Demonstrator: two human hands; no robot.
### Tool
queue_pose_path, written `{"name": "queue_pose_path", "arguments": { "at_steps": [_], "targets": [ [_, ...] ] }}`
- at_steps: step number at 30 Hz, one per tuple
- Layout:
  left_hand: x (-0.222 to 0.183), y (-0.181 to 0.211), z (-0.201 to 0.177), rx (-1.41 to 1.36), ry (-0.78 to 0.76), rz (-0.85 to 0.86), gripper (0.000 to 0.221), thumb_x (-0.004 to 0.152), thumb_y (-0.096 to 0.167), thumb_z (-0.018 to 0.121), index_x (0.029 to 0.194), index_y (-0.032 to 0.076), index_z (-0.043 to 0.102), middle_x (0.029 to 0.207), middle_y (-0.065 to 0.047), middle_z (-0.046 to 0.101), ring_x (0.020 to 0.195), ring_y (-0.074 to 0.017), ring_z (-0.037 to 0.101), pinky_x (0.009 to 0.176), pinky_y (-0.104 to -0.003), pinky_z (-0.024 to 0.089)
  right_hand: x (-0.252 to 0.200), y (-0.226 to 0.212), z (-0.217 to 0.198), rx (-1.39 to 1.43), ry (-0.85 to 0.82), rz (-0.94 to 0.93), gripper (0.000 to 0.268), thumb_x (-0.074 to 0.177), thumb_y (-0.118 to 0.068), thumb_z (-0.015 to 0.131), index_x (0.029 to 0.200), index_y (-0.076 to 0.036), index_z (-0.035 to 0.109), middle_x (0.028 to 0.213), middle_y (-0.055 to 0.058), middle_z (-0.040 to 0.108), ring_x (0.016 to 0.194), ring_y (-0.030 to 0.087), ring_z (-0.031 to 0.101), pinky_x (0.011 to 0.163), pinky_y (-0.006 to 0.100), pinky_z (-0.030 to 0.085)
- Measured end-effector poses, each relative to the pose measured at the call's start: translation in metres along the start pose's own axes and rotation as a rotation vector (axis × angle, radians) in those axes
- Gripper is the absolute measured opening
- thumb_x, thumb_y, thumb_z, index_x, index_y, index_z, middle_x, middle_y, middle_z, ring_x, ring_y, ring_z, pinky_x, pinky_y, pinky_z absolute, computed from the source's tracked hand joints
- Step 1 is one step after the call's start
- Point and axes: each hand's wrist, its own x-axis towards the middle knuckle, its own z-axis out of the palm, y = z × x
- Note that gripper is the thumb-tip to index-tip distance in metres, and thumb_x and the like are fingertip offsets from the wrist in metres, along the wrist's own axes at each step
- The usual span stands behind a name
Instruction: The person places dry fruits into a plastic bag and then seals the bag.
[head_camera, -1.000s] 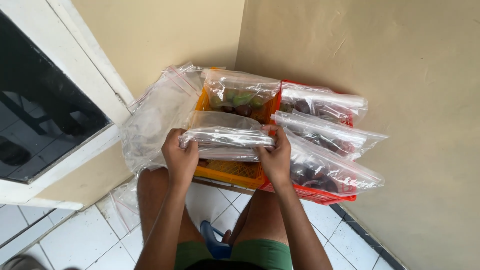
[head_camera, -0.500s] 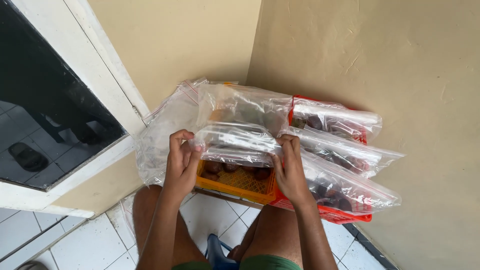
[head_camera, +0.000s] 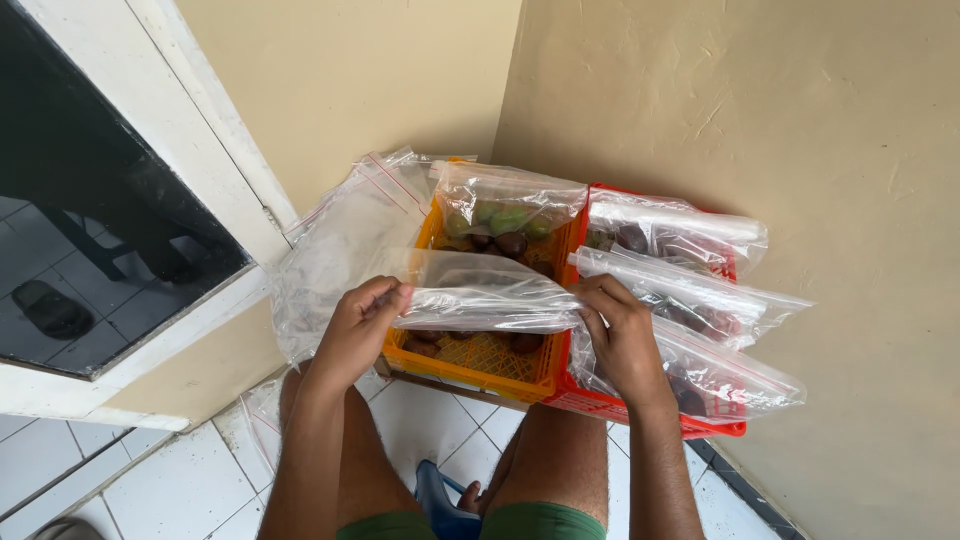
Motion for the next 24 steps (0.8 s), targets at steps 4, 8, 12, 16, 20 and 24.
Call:
{"name": "queue_pose_path", "arguments": {
  "at_steps": [4,8,12,16,20,24],
  "targets": [
    [0.027,-0.068,0.006,-0.399,0.140,-0.017,0.038,0.108,0.037,0.059,0.078,0.014,0.065,0.079,0.005,0.051,0.083,-0.0094,0.053,0.081,-0.028,0.048,0.004,-0.016,-0.009,-0.099,-0.113,0.037,0.019,0.099,-0.016,0.063,0.103,-0.012,0.081,0.094,0.010,0.070,0.087,0.034,0.072,0.081,0.045,0.058],
    [0.022,-0.020,0.022,-0.753,0.209,-0.027,0.035,0.106,0.039,0.060,0.080,0.017,0.068,0.072,0.005,0.054,0.075,-0.0079,0.060,0.081,-0.024,0.050,0.011,-0.041,-0.011,-0.151,-0.097,0.007,0.020,0.098,-0.009,0.063,0.108,-0.011,0.080,0.089,0.010,0.069,0.084,0.032,0.072,0.079,0.041,0.058],
    [0.017,-0.013,0.029,-0.896,0.046,0.124,0.018,0.092,0.023,0.044,0.101,0.011,0.055,0.093,-0.003,0.053,0.099,-0.0185,0.059,0.104,-0.039,0.050,0.004,-0.039,-0.006,0.023,0.006,0.249,0.023,0.091,0.003,0.069,0.113,-0.002,0.067,0.097,0.020,0.073,0.096,0.042,0.074,0.083,0.051,0.061],
    [0.016,-0.010,0.043,-0.744,0.015,0.235,0.032,0.085,0.014,0.046,0.116,0.007,0.049,0.109,-0.009,0.053,0.110,-0.0237,0.058,0.109,-0.044,0.050,0.003,-0.052,0.003,-0.039,0.085,0.537,0.017,0.102,-0.004,0.060,0.118,-0.001,0.065,0.095,0.026,0.071,0.090,0.041,0.075,0.076,0.050,0.063],
    [0.010,-0.004,0.048,-0.694,0.020,0.308,0.018,0.098,0.008,0.047,0.116,0.009,0.049,0.121,-0.006,0.052,0.117,-0.0186,0.054,0.114,-0.049,0.045,-0.006,0.001,0.035,0.400,0.109,0.645,0.021,0.105,-0.009,0.053,0.121,-0.003,0.066,0.101,0.027,0.071,0.092,0.037,0.075,0.079,0.046,0.062],
    [0.010,0.001,0.039,-0.766,0.072,0.114,0.021,0.095,0.007,0.047,0.115,0.009,0.054,0.113,-0.006,0.057,0.109,-0.0192,0.059,0.103,-0.042,0.052,-0.020,0.084,0.062,1.197,0.299,0.659,0.023,0.104,-0.007,0.052,0.125,-0.009,0.061,0.109,0.014,0.071,0.096,0.024,0.075,0.088,0.041,0.064]
  ]
}}
